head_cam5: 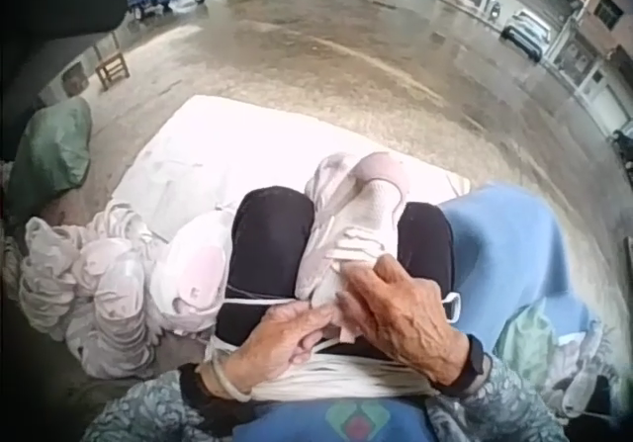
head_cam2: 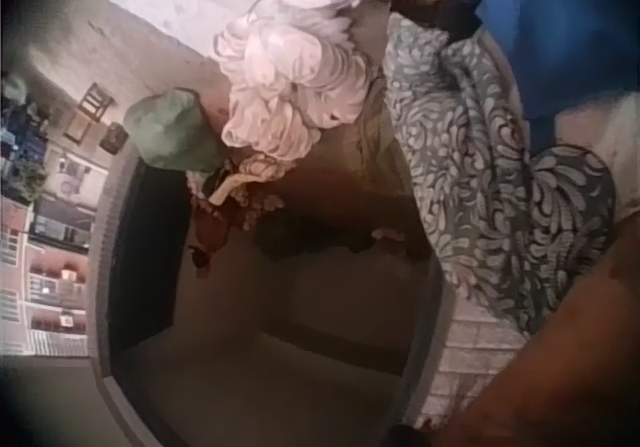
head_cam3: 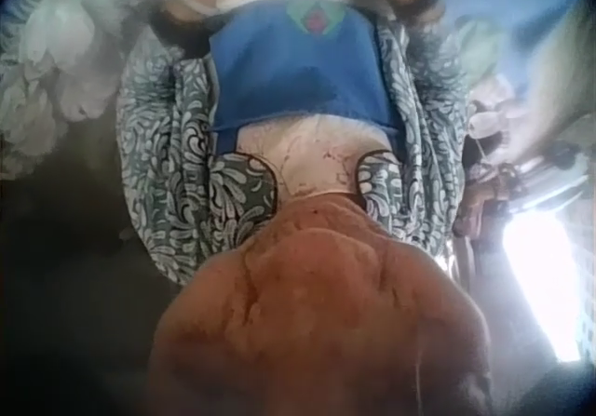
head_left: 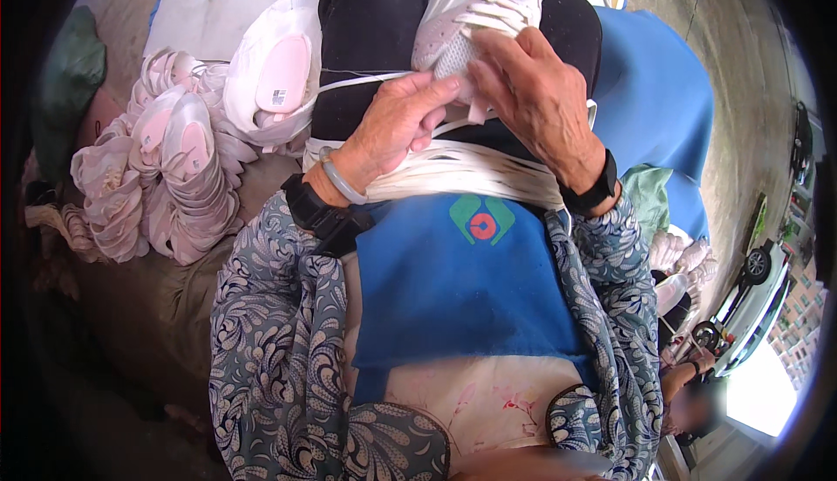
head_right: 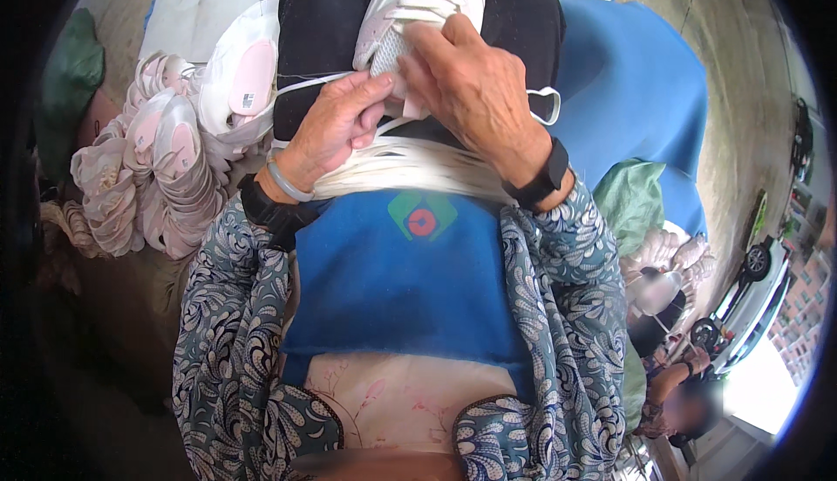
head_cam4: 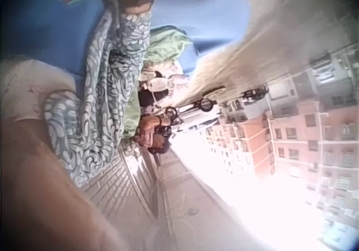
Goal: Lace a pair of white and pink athletic shoes.
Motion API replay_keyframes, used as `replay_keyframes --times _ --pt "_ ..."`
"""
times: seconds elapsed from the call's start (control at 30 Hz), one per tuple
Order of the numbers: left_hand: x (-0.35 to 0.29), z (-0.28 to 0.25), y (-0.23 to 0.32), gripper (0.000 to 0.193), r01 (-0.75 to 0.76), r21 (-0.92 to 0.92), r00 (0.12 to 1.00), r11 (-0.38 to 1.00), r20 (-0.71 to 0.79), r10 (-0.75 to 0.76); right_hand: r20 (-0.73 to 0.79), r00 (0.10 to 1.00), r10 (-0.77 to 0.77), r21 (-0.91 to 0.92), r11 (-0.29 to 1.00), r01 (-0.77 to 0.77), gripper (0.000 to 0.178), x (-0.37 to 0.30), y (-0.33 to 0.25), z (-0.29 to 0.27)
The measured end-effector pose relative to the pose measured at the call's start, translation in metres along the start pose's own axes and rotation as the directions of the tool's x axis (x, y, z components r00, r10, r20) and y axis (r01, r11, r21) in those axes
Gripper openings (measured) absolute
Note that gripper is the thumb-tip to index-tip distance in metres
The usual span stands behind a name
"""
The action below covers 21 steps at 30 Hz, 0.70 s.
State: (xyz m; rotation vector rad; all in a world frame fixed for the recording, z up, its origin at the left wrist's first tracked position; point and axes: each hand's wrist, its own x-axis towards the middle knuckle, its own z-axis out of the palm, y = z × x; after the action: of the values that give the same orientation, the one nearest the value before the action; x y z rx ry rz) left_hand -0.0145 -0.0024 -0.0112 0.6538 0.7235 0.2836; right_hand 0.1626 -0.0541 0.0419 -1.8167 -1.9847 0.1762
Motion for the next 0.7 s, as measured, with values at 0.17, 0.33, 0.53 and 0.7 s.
replay_keyframes --times 0.17,0.33,0.53,0.7 --pt "-0.009 0.000 -0.003 0.029 -0.076 0.059 0.996 0.995 0.043 0.074 0.069 0.997 0.042 0.094 0.994 -0.048 0.024 0.000 -0.005 -0.010" --pt "-0.015 0.010 -0.005 0.016 -0.143 0.083 0.990 0.986 0.001 0.143 0.115 0.938 0.328 0.437 0.831 -0.344 0.021 -0.002 -0.013 -0.023" --pt "-0.026 0.014 0.005 0.017 0.119 -0.308 0.983 0.944 0.169 -0.069 0.409 0.726 0.553 0.750 0.249 -0.613 0.024 -0.004 -0.006 -0.061" --pt "-0.015 0.010 0.009 0.018 0.187 -0.298 0.963 0.936 0.245 -0.114 0.328 0.763 0.557 0.783 0.291 -0.550 0.022 -0.003 -0.007 -0.059"
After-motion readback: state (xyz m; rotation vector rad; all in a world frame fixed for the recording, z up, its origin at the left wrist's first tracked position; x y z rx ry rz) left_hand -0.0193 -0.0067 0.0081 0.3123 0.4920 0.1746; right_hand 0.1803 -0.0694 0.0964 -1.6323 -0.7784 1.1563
